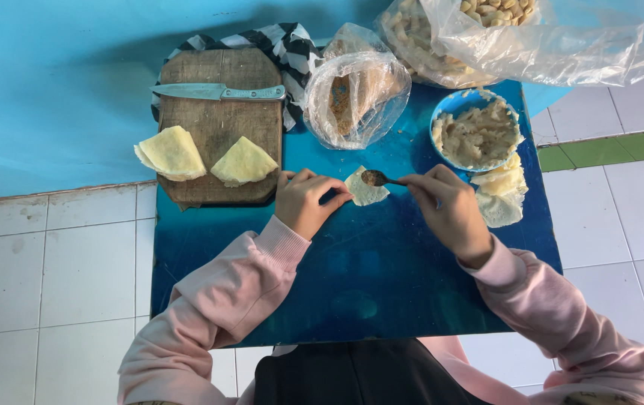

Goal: The person folds thin pastry wrappers into layered triangles on a blue table, spoons filling from a bowl onto a wrapper, then folds and pinches the wrapper closed into a parcel and sets it with a pile of finished parcels. They repeat this cycle, occasionally reaching into a plastic bag of wrappers or the filling bowl.

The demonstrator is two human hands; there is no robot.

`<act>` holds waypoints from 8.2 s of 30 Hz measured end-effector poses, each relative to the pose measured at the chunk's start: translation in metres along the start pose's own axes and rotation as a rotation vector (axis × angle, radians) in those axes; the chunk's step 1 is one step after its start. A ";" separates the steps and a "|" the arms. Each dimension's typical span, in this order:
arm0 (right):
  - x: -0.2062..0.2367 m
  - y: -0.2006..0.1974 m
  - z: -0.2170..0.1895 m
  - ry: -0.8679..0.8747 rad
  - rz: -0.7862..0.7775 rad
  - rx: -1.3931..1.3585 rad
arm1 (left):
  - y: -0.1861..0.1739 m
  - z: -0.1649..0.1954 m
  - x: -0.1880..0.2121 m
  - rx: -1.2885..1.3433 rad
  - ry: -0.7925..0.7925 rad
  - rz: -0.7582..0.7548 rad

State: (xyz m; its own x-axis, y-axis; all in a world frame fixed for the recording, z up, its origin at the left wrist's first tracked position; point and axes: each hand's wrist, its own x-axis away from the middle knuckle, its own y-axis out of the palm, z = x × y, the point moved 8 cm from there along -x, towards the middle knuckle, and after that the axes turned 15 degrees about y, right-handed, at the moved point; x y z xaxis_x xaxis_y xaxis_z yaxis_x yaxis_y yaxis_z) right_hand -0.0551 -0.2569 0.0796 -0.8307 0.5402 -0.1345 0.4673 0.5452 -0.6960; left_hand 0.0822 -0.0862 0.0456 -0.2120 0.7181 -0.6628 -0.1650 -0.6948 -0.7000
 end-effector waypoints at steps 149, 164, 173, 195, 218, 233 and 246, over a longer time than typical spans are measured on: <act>-0.048 0.024 -0.053 -0.305 0.078 0.150 | 0.002 0.026 -0.003 -0.205 0.174 -0.011; -0.011 0.047 -0.004 -0.256 -0.125 0.168 | 0.004 0.023 0.003 -0.129 0.183 -0.059; -0.004 0.042 -0.024 -0.351 -0.062 0.093 | 0.007 0.025 0.007 -0.145 0.217 -0.108; 0.001 0.054 -0.012 -0.427 -0.001 0.163 | 0.015 0.020 0.017 -0.147 0.256 -0.129; 0.001 0.045 -0.017 -0.505 -0.010 0.193 | 0.013 0.023 0.012 -0.179 0.270 -0.118; 0.008 0.054 -0.022 -0.745 -0.066 0.315 | 0.016 0.023 0.010 -0.179 0.385 -0.183; -0.021 0.060 0.001 -0.360 -0.105 -0.004 | 0.020 0.018 -0.005 -0.089 0.324 -0.099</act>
State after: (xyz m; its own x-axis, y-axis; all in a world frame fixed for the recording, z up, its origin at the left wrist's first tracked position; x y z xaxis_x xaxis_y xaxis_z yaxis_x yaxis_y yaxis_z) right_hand -0.0103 -0.2362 0.0403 -0.9269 0.2220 -0.3025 0.3748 0.5886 -0.7163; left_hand 0.0621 -0.1041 0.0396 0.1201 0.7667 -0.6307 -0.0814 -0.6255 -0.7759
